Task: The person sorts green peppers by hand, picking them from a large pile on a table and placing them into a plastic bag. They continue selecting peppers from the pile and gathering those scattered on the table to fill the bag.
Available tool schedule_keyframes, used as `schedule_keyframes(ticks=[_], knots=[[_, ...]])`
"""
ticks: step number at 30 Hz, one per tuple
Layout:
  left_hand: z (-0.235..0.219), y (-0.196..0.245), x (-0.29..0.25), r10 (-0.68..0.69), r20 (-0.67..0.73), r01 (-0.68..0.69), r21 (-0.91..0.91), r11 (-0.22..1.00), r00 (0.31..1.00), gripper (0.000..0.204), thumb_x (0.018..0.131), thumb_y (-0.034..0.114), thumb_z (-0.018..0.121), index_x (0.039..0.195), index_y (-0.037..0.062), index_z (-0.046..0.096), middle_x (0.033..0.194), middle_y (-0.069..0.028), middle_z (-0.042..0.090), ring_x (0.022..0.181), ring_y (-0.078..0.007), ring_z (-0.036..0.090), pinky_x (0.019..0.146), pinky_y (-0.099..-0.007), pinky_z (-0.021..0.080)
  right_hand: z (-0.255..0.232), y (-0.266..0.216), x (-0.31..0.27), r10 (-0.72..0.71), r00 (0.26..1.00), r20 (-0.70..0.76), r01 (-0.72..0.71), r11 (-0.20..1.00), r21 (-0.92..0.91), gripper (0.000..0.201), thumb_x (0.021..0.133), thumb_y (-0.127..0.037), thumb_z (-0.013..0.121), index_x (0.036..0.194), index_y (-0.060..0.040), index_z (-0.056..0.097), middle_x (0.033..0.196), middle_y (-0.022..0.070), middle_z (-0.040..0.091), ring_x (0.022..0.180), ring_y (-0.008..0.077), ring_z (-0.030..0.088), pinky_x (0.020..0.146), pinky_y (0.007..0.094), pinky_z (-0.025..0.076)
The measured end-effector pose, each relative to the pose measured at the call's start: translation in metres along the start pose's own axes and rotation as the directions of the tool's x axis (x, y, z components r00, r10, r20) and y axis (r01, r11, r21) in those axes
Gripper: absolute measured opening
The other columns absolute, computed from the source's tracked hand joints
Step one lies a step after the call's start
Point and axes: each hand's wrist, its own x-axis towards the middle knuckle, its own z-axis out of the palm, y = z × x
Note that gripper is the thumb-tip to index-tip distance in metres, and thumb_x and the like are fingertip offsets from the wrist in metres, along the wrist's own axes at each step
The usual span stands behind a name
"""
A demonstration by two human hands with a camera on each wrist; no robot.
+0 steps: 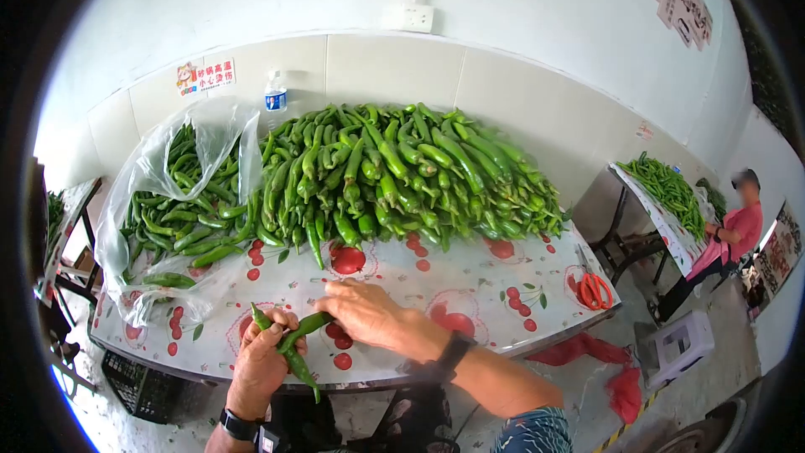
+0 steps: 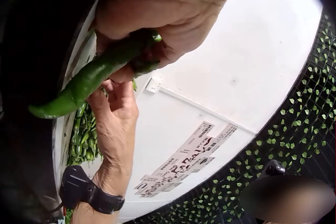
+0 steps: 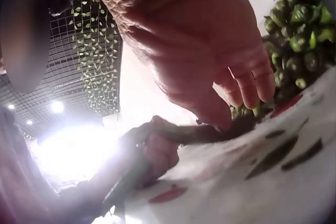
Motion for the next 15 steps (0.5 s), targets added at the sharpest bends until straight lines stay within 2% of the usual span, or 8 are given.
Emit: schedule_keyframes(ticks=[1, 2, 4, 6, 7, 10, 11, 15], knots=[[0.0, 0.0, 0.001, -0.004, -0.019, 0.004, 0.012, 1.0, 1.0, 0.012, 0.091, 0.014, 0.058, 0.099, 0.0057, 0.056, 0.1, -0.0085, 0.056, 0.083, -0.0234, 0.058, 0.073, -0.0355, 0.049, -0.002, 0.0, 0.001, 0.017, 0.997, 0.071, -0.015, 1.0, -0.023, 0.03, 0.076, -0.003, 0.061, 0.106, -0.0079, 0.064, 0.106, 0.0092, 0.062, 0.103, 0.0302, 0.058, 0.084, 0.0393, 0.049], [-0.002, -0.002, 0.0, -0.008, -0.049, 0.01, 0.023, 1.0, 0.999, 0.012, 0.091, 0.015, 0.059, 0.098, 0.0058, 0.056, 0.1, -0.0088, 0.055, 0.084, -0.0237, 0.057, 0.072, -0.0349, 0.049, -0.002, 0.008, 0.0, -0.042, 0.999, -0.007, 0.042, 0.999, -0.005, 0.031, 0.074, -0.003, 0.062, 0.104, -0.008, 0.064, 0.098, 0.0086, 0.065, 0.096, 0.0317, 0.06, 0.081, 0.0402, 0.05], [0.0, -0.002, -0.002, 0.015, -0.091, -0.018, -0.033, 0.999, 0.996, 0.016, 0.092, 0.015, 0.057, 0.106, 0.0068, 0.057, 0.109, -0.0091, 0.057, 0.092, -0.0235, 0.06, 0.078, -0.0355, 0.05, -0.017, 0.01, -0.004, 0.003, 0.994, -0.109, 0.002, 0.999, 0.038, 0.03, 0.076, -0.004, 0.063, 0.105, -0.0059, 0.063, 0.091, 0.0078, 0.065, 0.082, 0.0247, 0.062, 0.074, 0.0347, 0.051], [0.004, 0.002, -0.002, 0.004, -0.124, -0.011, -0.057, 0.998, 0.992, 0.021, 0.093, 0.017, 0.057, 0.111, 0.0071, 0.056, 0.113, -0.0092, 0.058, 0.096, -0.0231, 0.06, 0.081, -0.0358, 0.05, -0.043, -0.003, -0.009, 0.21, 0.978, 0.01, -0.206, 0.945, 0.256, 0.026, 0.081, -0.007, 0.062, 0.107, -0.0046, 0.061, 0.088, 0.0053, 0.064, 0.076, 0.018, 0.06, 0.07, 0.0303, 0.049], [0.0, 0.002, -0.002, -0.005, -0.084, 0.002, -0.039, 0.999, 0.996, 0.026, 0.093, 0.02, 0.058, 0.115, 0.0066, 0.056, 0.117, -0.0089, 0.058, 0.101, -0.0228, 0.061, 0.083, -0.0365, 0.051, -0.054, -0.008, -0.011, 0.308, 0.948, 0.078, -0.315, 0.886, 0.341, 0.025, 0.084, -0.008, 0.062, 0.108, -0.004, 0.061, 0.087, 0.0041, 0.064, 0.073, 0.0146, 0.058, 0.068, 0.0281, 0.048], [-0.004, 0.0, -0.001, -0.025, -0.096, 0.019, -0.071, 0.997, 0.995, 0.028, 0.093, 0.023, 0.059, 0.116, 0.0059, 0.055, 0.116, -0.0087, 0.059, 0.099, -0.0229, 0.061, 0.083, -0.0368, 0.051, -0.058, -0.013, -0.022, 0.364, 0.925, 0.109, -0.354, 0.725, 0.591, 0.023, 0.087, -0.009, 0.06, 0.109, -0.0029, 0.059, 0.097, 0.0057, 0.066, 0.082, 0.0177, 0.062, 0.071, 0.0339, 0.05], [-0.004, -0.001, 0.0, -0.01, -0.097, 0.003, -0.067, 0.998, 0.995, 0.03, 0.093, 0.025, 0.06, 0.116, 0.0058, 0.055, 0.116, -0.0088, 0.059, 0.098, -0.0227, 0.061, 0.082, -0.0367, 0.051, -0.054, -0.014, -0.025, 0.392, 0.915, 0.092, -0.347, 0.651, 0.675, 0.022, 0.092, -0.017, 0.06, 0.108, -0.0016, 0.058, 0.097, 0.0044, 0.063, 0.076, 0.0126, 0.06, 0.067, 0.0292, 0.049], [0.004, 0.003, -0.002, -0.019, -0.156, 0.009, -0.065, 0.998, 0.988, 0.031, 0.093, 0.026, 0.06, 0.117, 0.0061, 0.055, 0.111, -0.0084, 0.06, 0.096, -0.0219, 0.06, 0.081, -0.0357, 0.051, -0.053, -0.011, -0.033, 0.491, 0.868, 0.076, -0.286, 0.369, 0.884, 0.031, 0.094, -0.032, 0.061, 0.108, -0.0036, 0.058, 0.089, 0.0046, 0.063, 0.074, 0.008, 0.058, 0.063, 0.0217, 0.046]])
